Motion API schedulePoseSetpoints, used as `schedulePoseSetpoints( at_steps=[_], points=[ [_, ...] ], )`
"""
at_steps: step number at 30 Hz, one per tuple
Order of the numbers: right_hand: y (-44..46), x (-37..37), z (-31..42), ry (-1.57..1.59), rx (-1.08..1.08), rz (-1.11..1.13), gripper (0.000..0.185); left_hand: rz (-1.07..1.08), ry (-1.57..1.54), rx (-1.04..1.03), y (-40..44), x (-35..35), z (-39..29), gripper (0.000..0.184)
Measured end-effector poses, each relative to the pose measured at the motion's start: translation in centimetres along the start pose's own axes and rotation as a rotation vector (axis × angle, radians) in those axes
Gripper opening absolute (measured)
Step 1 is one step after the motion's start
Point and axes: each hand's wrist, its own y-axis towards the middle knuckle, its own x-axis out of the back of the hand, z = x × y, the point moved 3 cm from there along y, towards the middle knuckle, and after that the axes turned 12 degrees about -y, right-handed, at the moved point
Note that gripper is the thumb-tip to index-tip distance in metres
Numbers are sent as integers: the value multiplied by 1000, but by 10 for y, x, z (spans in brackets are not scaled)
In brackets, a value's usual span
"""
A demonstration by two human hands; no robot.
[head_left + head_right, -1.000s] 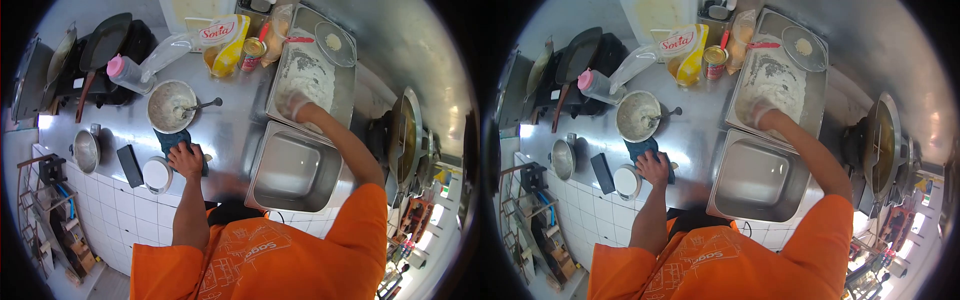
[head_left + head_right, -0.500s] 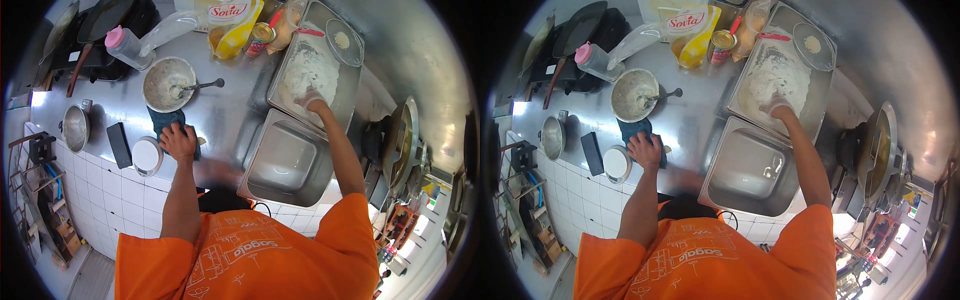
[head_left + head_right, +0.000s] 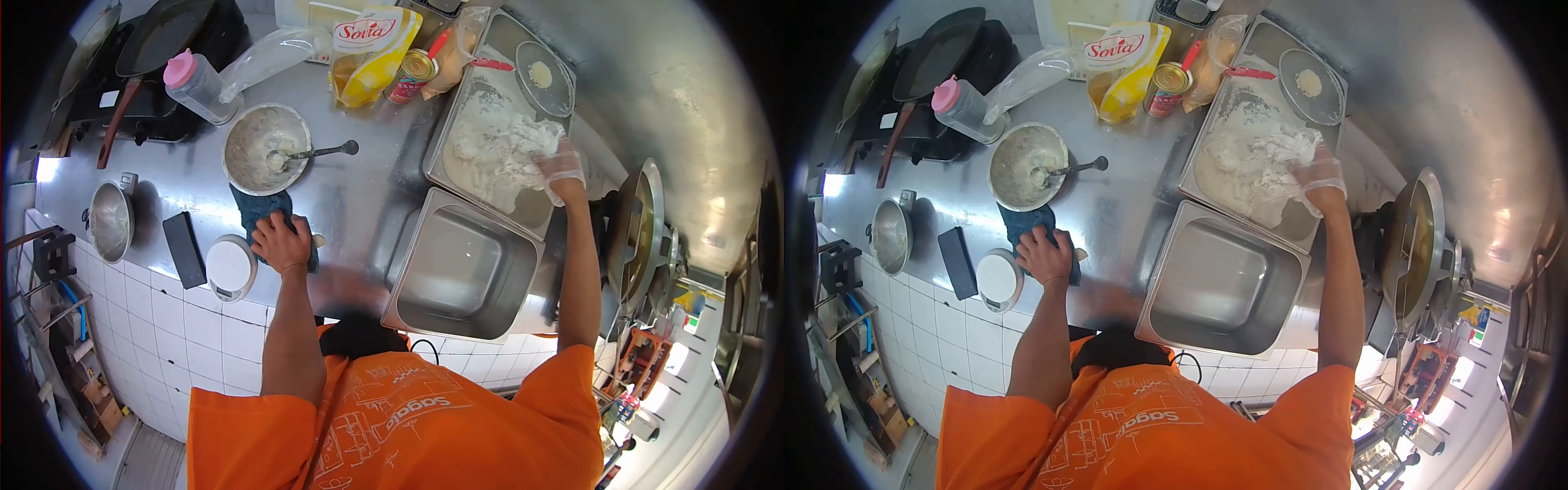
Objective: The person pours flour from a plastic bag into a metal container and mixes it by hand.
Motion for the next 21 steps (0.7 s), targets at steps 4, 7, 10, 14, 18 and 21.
schedulePoseSetpoints(
  at_steps=[4, 7, 10, 14, 18, 21],
  points=[
    [-12, 21, 2, 221, 138, -173, 53, 14, -2, 11, 0, 1, 1, 26],
    [-12, 26, -1, 321, 50, -114, 57, 24, 2, 11, 1, 2, 1, 26],
    [0, 8, -18, 134, 67, -21, 66, 22, -7, 8, 1, 3, 2, 27],
    [14, -79, -65, -63, 66, 383, 76, 11, -14, -1, 1, 4, 1, 27],
    [-20, -142, -37, 130, -230, 649, 57, 13, -32, 0, 1, 6, 2, 28],
    [-6, -181, -12, -127, -220, 864, 62, 5, -36, -5, 2, 5, 1, 28]
  ],
)
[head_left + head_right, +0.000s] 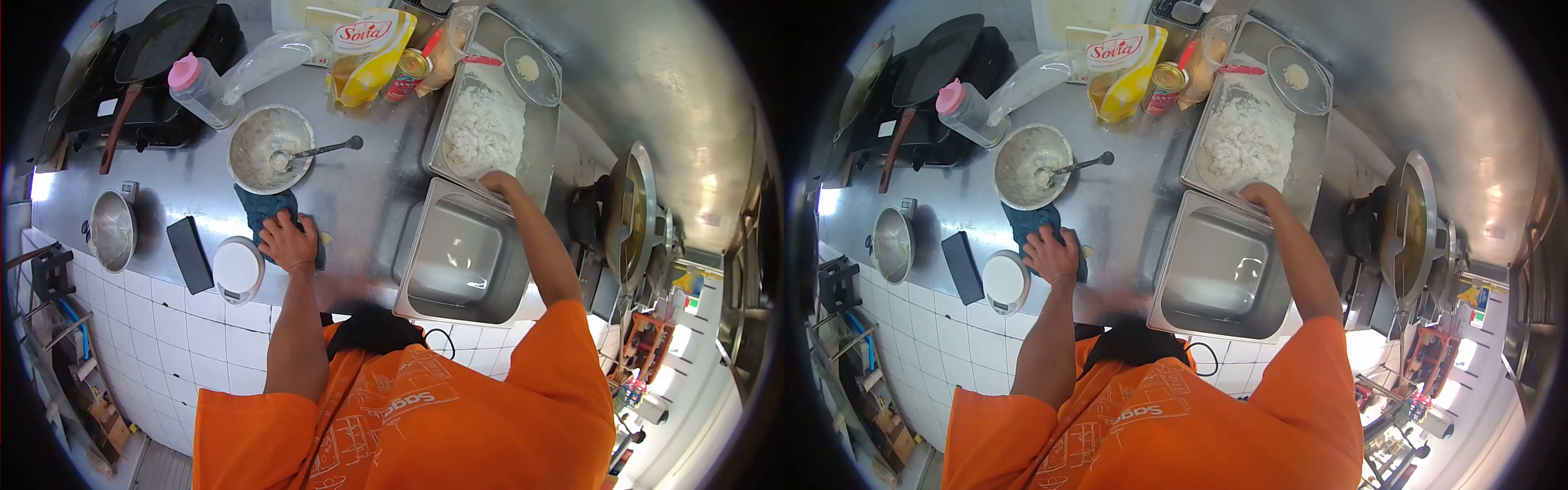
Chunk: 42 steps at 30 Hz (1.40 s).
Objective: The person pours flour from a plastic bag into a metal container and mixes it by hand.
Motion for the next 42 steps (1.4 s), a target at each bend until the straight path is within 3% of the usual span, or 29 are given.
schedulePoseSetpoints(
  at_steps=[2, 5, 6, 9, 11, 14, 16, 20, 23, 24, 27, 28, 31, 32, 35, 36, 39, 40, 42],
  points=[
    [5, -5, 10, 139, -31, 249, 57, -7, -6, -8, -2, 1, 1, 27],
    [20, -4, 10, -216, 270, -11, 49, 9, -11, 9, -1, 2, 1, 27],
    [66, -15, -19, -263, 310, -169, 42, 17, -16, 12, -1, 2, 2, 27],
    [-7, 33, -9, 632, 187, -134, 40, 23, -22, 30, -3, 1, 3, 26],
    [-13, 47, -18, 1103, 356, -108, 55, 12, -16, 16, -1, 1, 2, 26],
    [-34, 78, -14, 856, 9, -328, 62, -9, -13, -1, -2, 0, 2, 25],
    [-29, 69, 2, 517, 179, -412, 64, 9, -4, 9, -3, 0, 1, 25],
    [-5, 23, 63, -636, 497, -538, 50, 15, -1, 18, -2, -1, 2, 24],
    [38, 68, 26, -287, 322, -448, 50, -12, 15, 0, -2, 0, -1, 24],
    [52, 62, 19, -279, 367, -592, 49, 10, 10, 15, -2, -1, -2, 25],
    [47, 34, 46, -450, 455, -512, 51, 34, 1, 27, 0, -1, -1, 26],
    [1, 42, 67, -389, 377, -499, 52, 14, 6, 28, 0, -3, -1, 25],
    [6, 71, 45, -292, 228, -259, 63, -4, 17, -8, -3, -3, -1, 25],
    [32, 59, 21, -266, 206, -620, 52, -4, 12, -1, -2, -3, -3, 25],
    [67, 21, 42, -554, 608, -529, 41, -3, 4, 16, -1, -2, -1, 25],
    [28, 24, 61, -449, 548, -667, 36, 3, -1, 18, -1, -2, -1, 25],
    [12, 56, 29, -241, 619, -623, 37, 118, 35, 77, -2, -2, -2, 28],
    [10, 74, 10, -371, 454, -698, 37, 86, 24, 54, -2, -1, -2, 27],
    [96, 73, -54, -291, 290, -950, 41, 7, 5, 11, -1, -2, -3, 26]
  ],
)
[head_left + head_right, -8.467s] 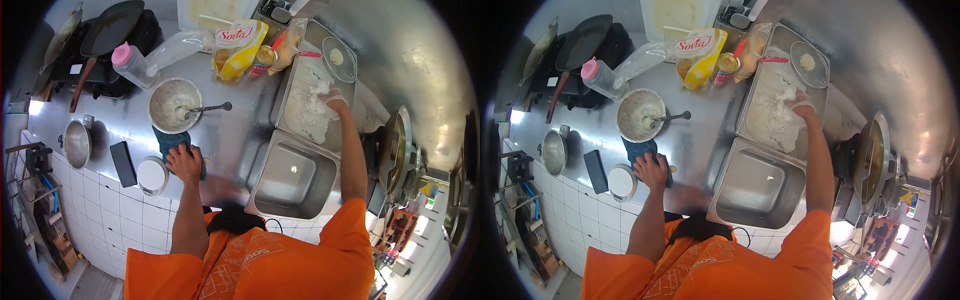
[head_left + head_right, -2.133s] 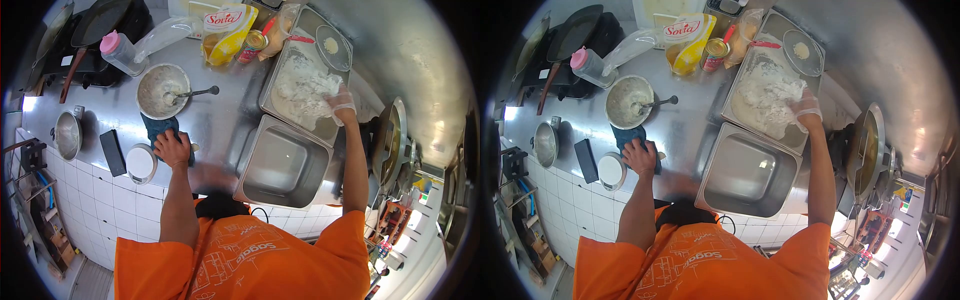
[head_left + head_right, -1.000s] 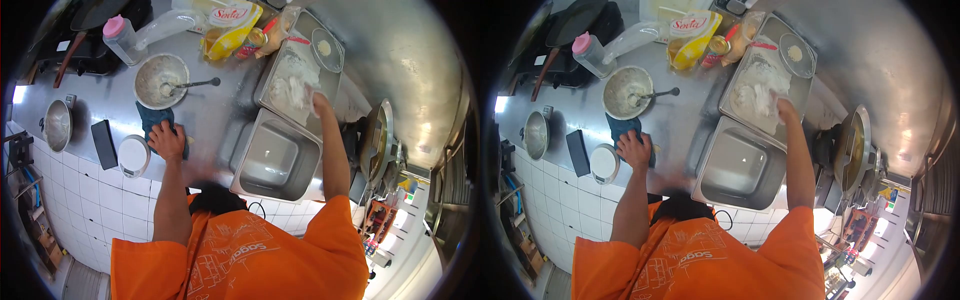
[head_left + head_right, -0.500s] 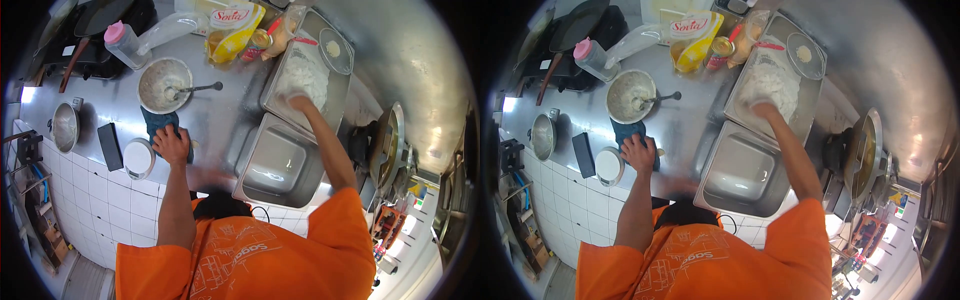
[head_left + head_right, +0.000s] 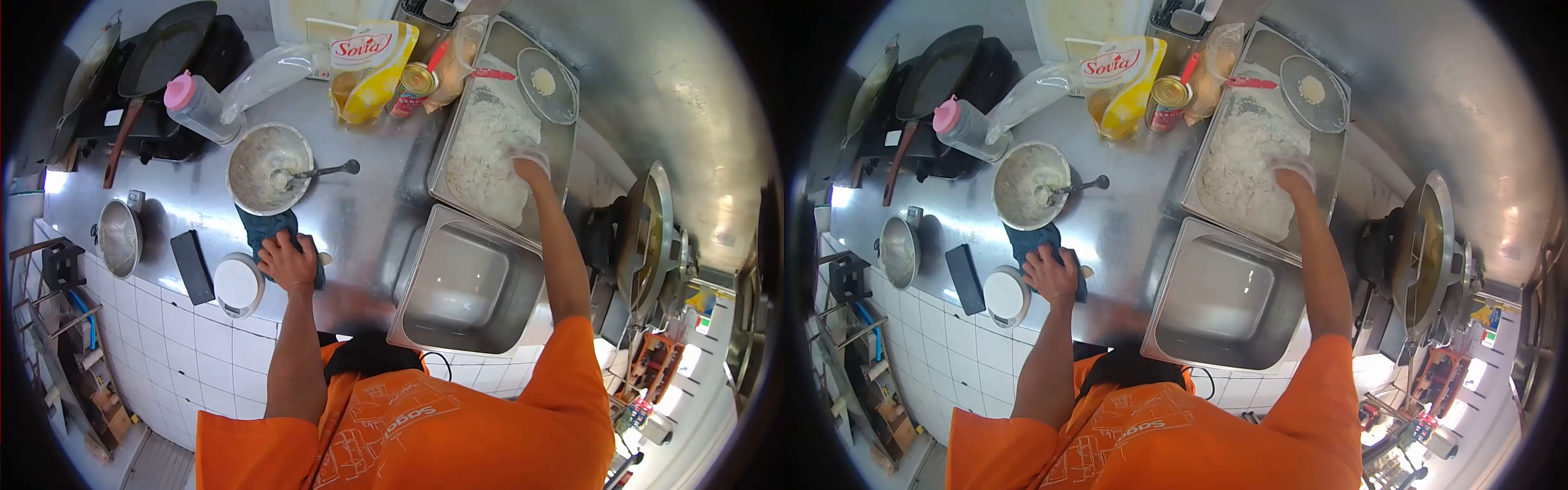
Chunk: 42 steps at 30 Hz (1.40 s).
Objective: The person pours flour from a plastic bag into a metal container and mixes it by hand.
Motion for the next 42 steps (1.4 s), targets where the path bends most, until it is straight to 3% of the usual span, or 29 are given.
schedulePoseSetpoints(
  at_steps=[1, 4, 5, 6, 7, 10, 14, 17, 20, 23, 25, 30, 33, 36, 39, 40, 42],
  points=[
    [2, -29, -20, -23, -107, -103, 42, 1, 5, 6, 2, -1, 0, 26],
    [-2, -5, 30, 47, -364, 239, 48, 8, -20, 9, -1, 0, -1, 27],
    [14, -90, 25, 94, -122, 183, 55, 3, -17, 5, 3, -2, -2, 27],
    [-4, -16, 68, 318, -78, 355, 58, 9, -8, 7, 1, -3, -1, 28],
    [-15, 18, 74, 335, -42, 404, 59, 16, 2, 11, -1, -3, 1, 28],
    [-10, 29, 50, 301, 118, 614, 65, 49, 15, 13, -4, -5, 2, 28],
    [52, 28, -25, -50, -285, 210, 64, 84, 41, 39, -2, -6, 3, 28],
    [84, -30, -47, 464, -423, -442, 56, 42, 41, 8, -2, -5, 0, 29],
    [100, -45, -1, 300, -208, -274, 50, 48, 56, 13, -1, -8, 4, 29],
    [58, 57, 94, 61, 216, 78, 37, 95, 56, 49, -4, -7, 3, 30],
    [8, 109, 139, -27, 503, -24, 30, 92, 50, 47, -2, -6, 1, 30],
    [-38, 147, 163, -239, 598, 293, 31, 19, 49, 2, -3, -6, 2, 28],
    [-34, 135, 168, -95, 787, 28, 28, 23, 53, 6, -1, -7, 0, 29],
    [-7, 102, 121, 164, 532, -225, 35, 36, 48, -9, -1, -4, 2, 29],
    [-11, 89, 112, 115, -169, 307, 43, 88, 36, 45, -5, -4, 2, 31],
    [-20, 91, 126, 36, -130, 408, 46, 112, 35, 64, -2, -5, 2, 31],
    [-37, 123, 149, 33, 160, 368, 49, 33, 34, 22, 2, -6, 1, 30]
  ],
)
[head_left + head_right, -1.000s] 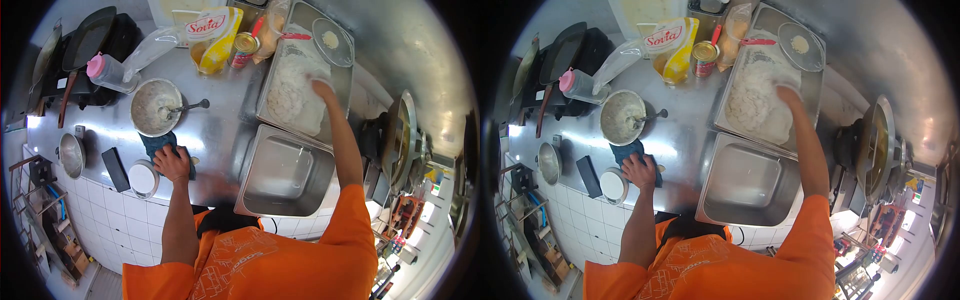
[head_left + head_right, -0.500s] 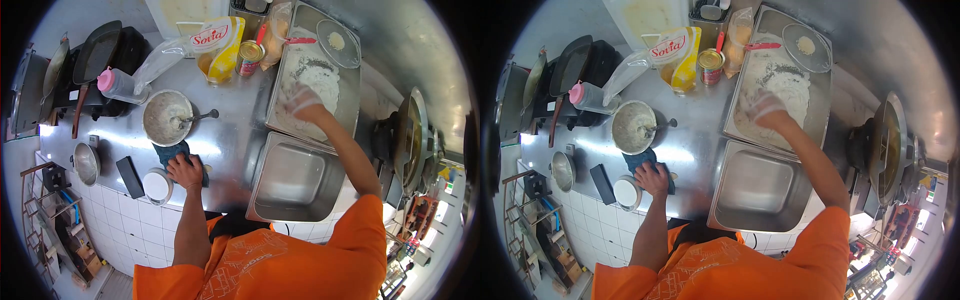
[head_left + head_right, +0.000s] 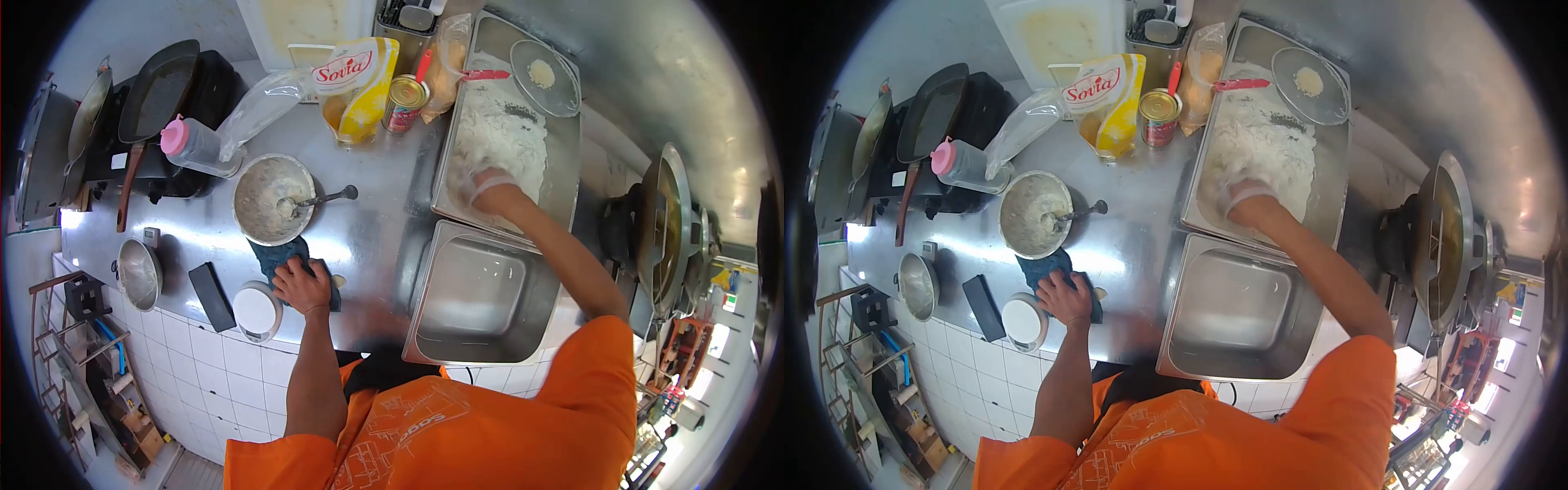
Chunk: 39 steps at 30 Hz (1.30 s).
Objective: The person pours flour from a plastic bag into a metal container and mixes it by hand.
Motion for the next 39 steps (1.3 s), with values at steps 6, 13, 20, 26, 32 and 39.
schedulePoseSetpoints(
  at_steps=[6, 13, 20, 26, 32, 39],
  points=[
    [24, -8, -66, 294, -397, -1, 53, -20, -3, -20, -2, 1, -1, 29],
    [2, -26, -25, 121, -162, 35, 44, 1, 1, -12, -3, 3, 0, 29],
    [7, -74, -64, 335, -107, -86, 41, 29, -35, 23, -1, 2, 0, 30],
    [-54, 33, -99, 506, -333, 2, 59, 12, -16, 19, -3, 4, 2, 27],
    [-84, 82, -112, 738, -246, -146, 65, -31, -61, -14, -2, 6, -1, 28],
    [-75, -51, -61, 925, -278, 551, 75, 9, -49, 12, -3, 8, -1, 29]
  ],
)
